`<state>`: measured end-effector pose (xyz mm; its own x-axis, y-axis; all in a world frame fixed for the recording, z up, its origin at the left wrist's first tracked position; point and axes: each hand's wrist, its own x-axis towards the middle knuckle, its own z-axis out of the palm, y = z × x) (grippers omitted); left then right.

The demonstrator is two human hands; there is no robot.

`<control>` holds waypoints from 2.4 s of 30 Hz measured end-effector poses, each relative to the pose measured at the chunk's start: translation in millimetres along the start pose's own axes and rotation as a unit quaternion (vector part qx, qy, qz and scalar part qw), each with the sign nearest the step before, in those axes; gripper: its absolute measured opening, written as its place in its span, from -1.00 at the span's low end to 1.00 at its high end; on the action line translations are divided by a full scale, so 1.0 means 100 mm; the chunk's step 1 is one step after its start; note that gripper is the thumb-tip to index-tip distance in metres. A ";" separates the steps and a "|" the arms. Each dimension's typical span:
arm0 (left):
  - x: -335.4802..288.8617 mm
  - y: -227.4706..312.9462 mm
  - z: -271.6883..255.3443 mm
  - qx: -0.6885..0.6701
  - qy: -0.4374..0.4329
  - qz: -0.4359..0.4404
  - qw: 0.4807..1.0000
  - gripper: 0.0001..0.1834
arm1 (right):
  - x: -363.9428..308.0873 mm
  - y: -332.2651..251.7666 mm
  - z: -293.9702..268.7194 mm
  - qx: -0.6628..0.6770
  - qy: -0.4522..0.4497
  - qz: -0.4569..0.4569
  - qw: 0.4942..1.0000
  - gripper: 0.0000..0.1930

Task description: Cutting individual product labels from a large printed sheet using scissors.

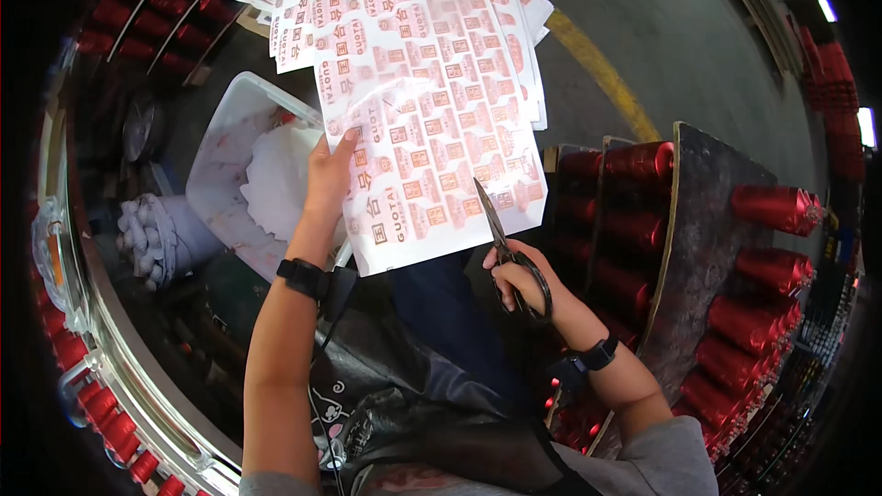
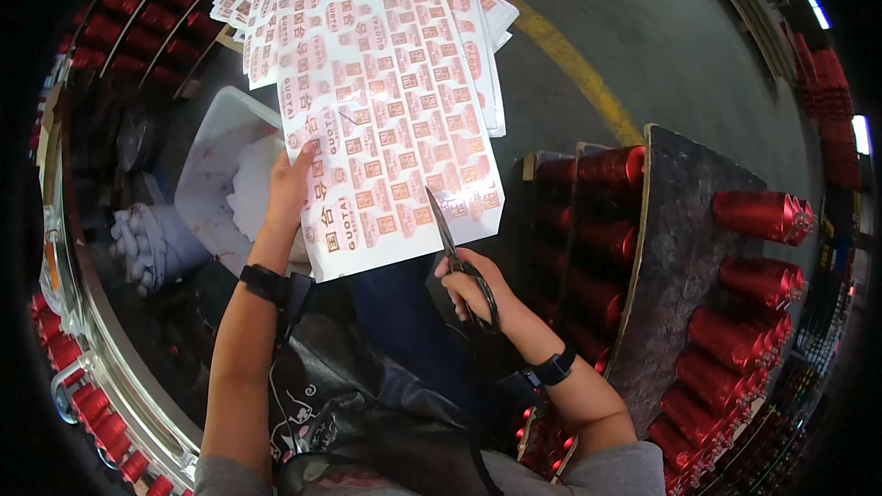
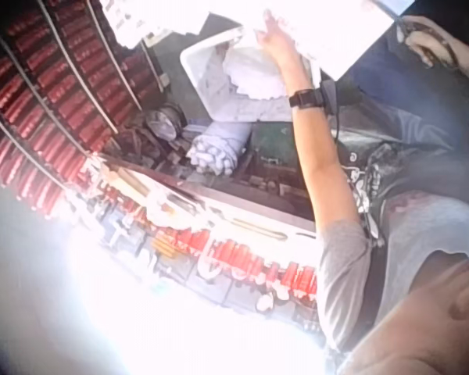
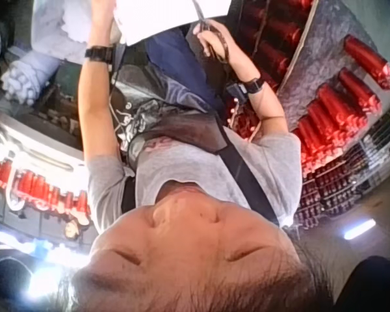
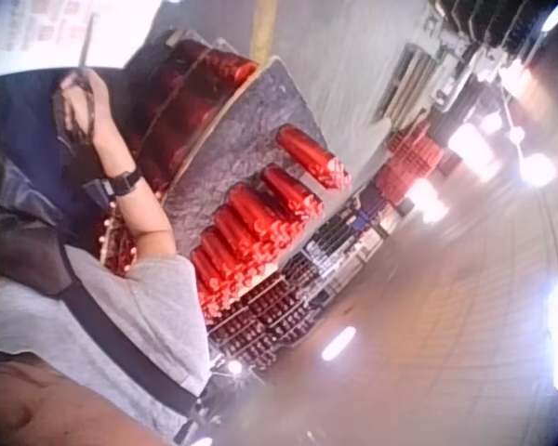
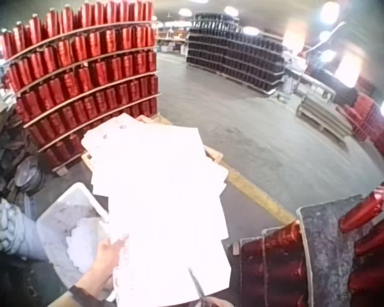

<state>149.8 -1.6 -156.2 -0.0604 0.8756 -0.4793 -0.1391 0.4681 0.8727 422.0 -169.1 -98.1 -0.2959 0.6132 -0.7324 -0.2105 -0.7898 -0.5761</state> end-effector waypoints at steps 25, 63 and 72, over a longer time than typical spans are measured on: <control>0.10 -0.08 0.00 -0.098 -0.047 -0.015 0.994 -0.66 | 0.51 0.10 -0.01 0.035 -0.005 -0.066 0.997 -0.60; 0.15 -0.01 -0.07 -0.059 -0.034 -0.030 0.997 -0.65 | 0.76 -0.09 0.30 0.031 0.079 -0.166 0.982 -0.63; 0.21 -0.06 -0.13 -0.086 -0.043 -0.029 0.995 -0.66 | 0.84 -0.05 0.24 -0.048 0.088 -0.163 0.982 -0.68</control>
<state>136.8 12.1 -172.4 0.0354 0.8585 -0.5117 -0.3067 0.4966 0.8120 376.0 -113.8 -147.8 -0.0603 0.8334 -0.5494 -0.1770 -0.5506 -0.8158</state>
